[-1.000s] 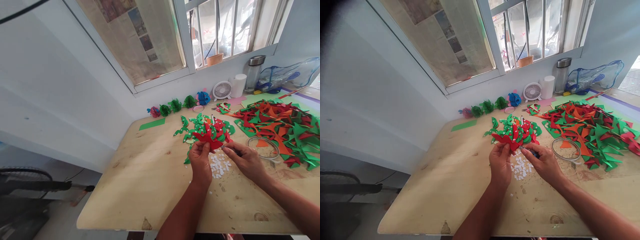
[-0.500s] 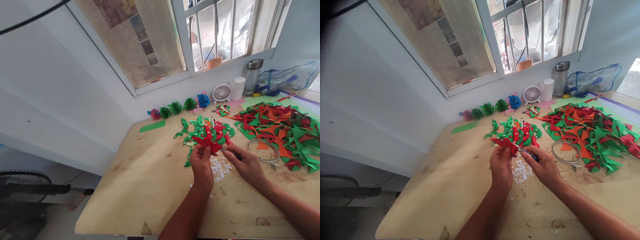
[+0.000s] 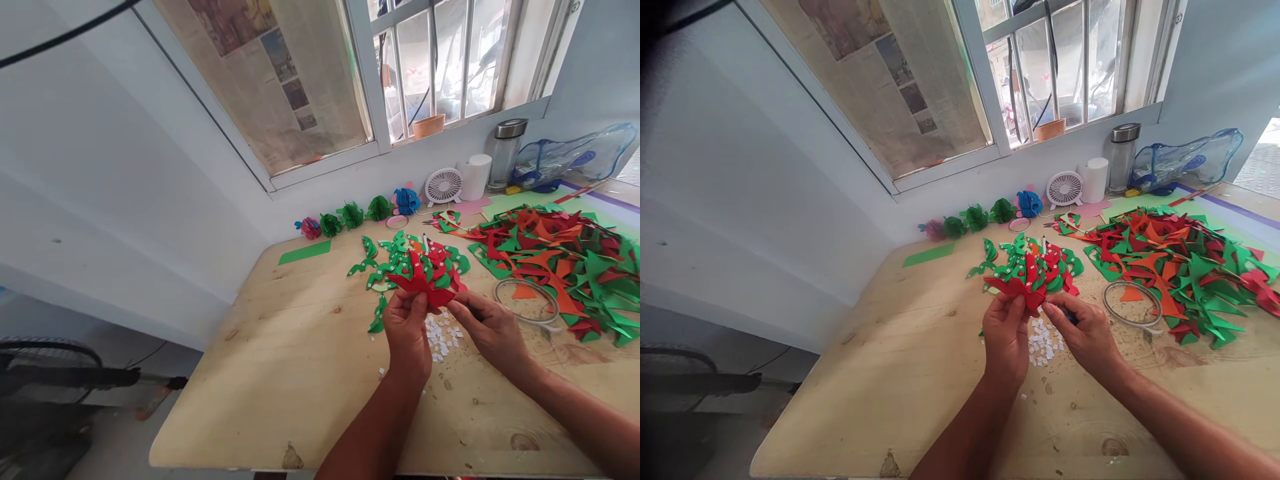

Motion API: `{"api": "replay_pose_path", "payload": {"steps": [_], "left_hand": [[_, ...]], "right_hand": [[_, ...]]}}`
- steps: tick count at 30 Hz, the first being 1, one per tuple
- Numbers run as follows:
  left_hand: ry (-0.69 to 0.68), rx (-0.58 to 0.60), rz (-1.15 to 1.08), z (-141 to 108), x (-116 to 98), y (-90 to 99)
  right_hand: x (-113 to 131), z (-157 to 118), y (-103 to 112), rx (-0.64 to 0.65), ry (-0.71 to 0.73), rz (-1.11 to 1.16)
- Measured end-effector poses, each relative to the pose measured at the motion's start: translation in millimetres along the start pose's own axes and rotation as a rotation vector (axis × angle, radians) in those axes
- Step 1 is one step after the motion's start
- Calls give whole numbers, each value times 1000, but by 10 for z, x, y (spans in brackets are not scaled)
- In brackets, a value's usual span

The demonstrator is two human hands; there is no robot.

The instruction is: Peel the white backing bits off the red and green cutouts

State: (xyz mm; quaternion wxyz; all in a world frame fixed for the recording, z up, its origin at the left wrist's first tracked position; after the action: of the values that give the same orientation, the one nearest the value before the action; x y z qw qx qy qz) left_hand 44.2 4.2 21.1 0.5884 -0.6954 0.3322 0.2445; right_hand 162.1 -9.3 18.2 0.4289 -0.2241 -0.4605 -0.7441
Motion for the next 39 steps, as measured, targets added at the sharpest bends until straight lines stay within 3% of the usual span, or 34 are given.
{"api": "replay_pose_path", "payload": {"steps": [8, 14, 17, 23, 31, 39], "left_hand": [[21, 19, -56, 29, -31, 23], [89, 62, -70, 49, -38, 51], [106, 77, -10, 63, -35, 65], [128, 80, 161, 105, -1, 104], [88, 97, 283, 132, 58, 160], [1, 117, 427, 99, 35, 139]], "right_hand": [[16, 59, 44, -56, -103, 62], [-75, 97, 84, -94, -198, 294], [-172, 98, 77, -89, -264, 446], [-211, 93, 86, -94, -259, 610], [-33, 153, 131, -40, -254, 525], [-74, 141, 116, 51, -203, 463]]}}
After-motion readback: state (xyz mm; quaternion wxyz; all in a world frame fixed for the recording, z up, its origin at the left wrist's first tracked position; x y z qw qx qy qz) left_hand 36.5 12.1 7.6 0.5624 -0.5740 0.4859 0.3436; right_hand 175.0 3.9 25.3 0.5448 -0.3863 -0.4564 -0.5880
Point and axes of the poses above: each hand's wrist, its own z-axis towards the middle knuckle, its own y-axis out of the back of the hand, x = y × z, the point moved 1 cm from there along z, towards the middle knuckle, and after that the axes turned 13 degrees about y, right-handed, at the moved point
